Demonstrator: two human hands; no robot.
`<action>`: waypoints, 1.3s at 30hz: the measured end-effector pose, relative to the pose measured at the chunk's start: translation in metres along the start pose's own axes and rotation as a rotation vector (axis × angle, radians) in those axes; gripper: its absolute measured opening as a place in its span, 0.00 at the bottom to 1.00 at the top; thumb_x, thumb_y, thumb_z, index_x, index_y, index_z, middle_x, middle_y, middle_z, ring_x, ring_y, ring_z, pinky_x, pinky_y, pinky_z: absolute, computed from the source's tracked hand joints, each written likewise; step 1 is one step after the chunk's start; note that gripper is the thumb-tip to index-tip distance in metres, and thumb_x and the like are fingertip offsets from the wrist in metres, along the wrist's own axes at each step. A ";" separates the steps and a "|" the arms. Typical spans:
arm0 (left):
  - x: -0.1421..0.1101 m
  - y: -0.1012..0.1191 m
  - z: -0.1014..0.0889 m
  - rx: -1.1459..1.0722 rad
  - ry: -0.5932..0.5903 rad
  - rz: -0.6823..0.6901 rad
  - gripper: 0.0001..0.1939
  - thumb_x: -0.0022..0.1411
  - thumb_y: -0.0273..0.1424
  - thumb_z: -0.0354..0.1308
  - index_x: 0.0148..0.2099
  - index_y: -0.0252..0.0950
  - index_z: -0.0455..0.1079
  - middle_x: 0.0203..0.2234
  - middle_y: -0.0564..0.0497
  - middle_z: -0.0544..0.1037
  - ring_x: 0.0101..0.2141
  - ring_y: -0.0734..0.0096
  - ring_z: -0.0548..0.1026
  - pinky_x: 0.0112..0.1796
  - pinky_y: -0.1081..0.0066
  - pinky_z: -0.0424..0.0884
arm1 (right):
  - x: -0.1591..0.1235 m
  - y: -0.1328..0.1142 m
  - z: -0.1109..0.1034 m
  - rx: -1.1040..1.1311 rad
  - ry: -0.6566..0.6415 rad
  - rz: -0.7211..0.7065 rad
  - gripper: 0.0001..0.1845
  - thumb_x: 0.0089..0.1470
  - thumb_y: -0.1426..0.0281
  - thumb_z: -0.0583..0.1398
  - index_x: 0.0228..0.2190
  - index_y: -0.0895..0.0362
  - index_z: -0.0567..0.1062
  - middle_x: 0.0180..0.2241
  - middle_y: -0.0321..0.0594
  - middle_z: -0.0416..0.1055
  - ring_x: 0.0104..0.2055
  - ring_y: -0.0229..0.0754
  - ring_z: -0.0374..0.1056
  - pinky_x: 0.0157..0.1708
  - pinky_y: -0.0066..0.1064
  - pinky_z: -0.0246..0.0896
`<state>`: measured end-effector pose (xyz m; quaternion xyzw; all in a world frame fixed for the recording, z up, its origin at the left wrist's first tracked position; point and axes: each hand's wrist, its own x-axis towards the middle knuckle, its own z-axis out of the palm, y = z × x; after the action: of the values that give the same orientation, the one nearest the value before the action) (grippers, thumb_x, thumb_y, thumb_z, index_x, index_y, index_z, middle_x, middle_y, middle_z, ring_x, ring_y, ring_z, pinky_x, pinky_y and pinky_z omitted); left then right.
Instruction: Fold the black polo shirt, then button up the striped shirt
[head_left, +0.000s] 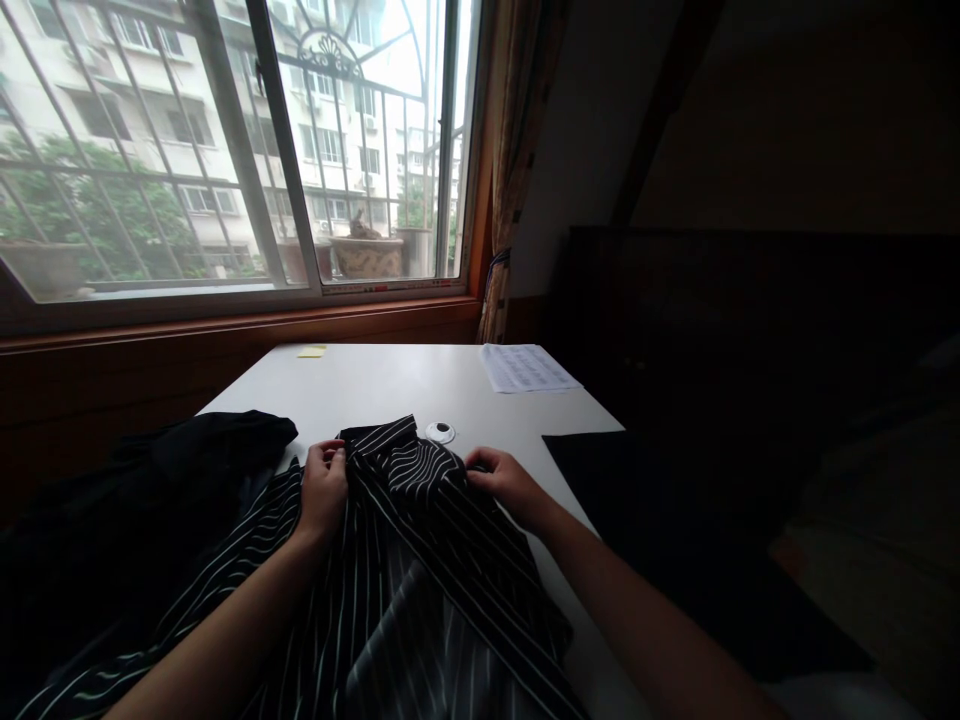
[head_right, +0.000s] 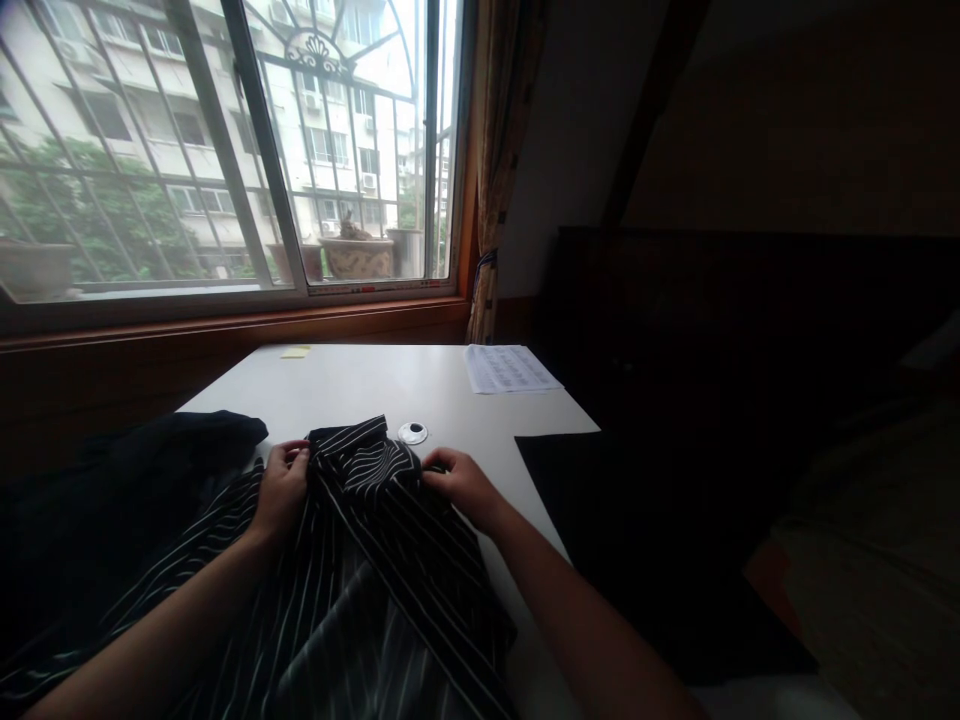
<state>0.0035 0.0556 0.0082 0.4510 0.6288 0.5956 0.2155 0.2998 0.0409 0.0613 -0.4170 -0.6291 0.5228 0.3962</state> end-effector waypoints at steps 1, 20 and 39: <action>0.000 0.000 0.000 -0.003 0.007 -0.001 0.15 0.62 0.38 0.54 0.47 0.36 0.67 0.35 0.48 0.74 0.35 0.62 0.75 0.37 0.63 0.73 | 0.001 -0.004 -0.007 0.046 0.027 -0.002 0.13 0.47 0.61 0.68 0.30 0.57 0.74 0.25 0.32 0.71 0.26 0.37 0.66 0.28 0.28 0.60; 0.001 0.001 -0.002 -0.015 0.020 -0.007 0.12 0.61 0.37 0.55 0.45 0.36 0.68 0.35 0.48 0.74 0.36 0.61 0.75 0.40 0.62 0.73 | -0.001 -0.043 -0.088 0.181 0.505 -0.243 0.19 0.45 0.57 0.69 0.27 0.53 0.66 0.27 0.32 0.67 0.29 0.39 0.66 0.30 0.30 0.64; 0.001 0.000 -0.002 -0.036 0.021 0.001 0.13 0.62 0.38 0.55 0.45 0.36 0.68 0.34 0.49 0.74 0.34 0.63 0.74 0.39 0.63 0.73 | 0.008 0.026 -0.097 -0.384 0.023 0.246 0.19 0.40 0.56 0.70 0.29 0.59 0.79 0.28 0.39 0.78 0.32 0.45 0.72 0.33 0.32 0.65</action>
<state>0.0014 0.0553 0.0084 0.4412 0.6199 0.6116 0.2168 0.3903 0.0831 0.0492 -0.5641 -0.6570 0.4331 0.2501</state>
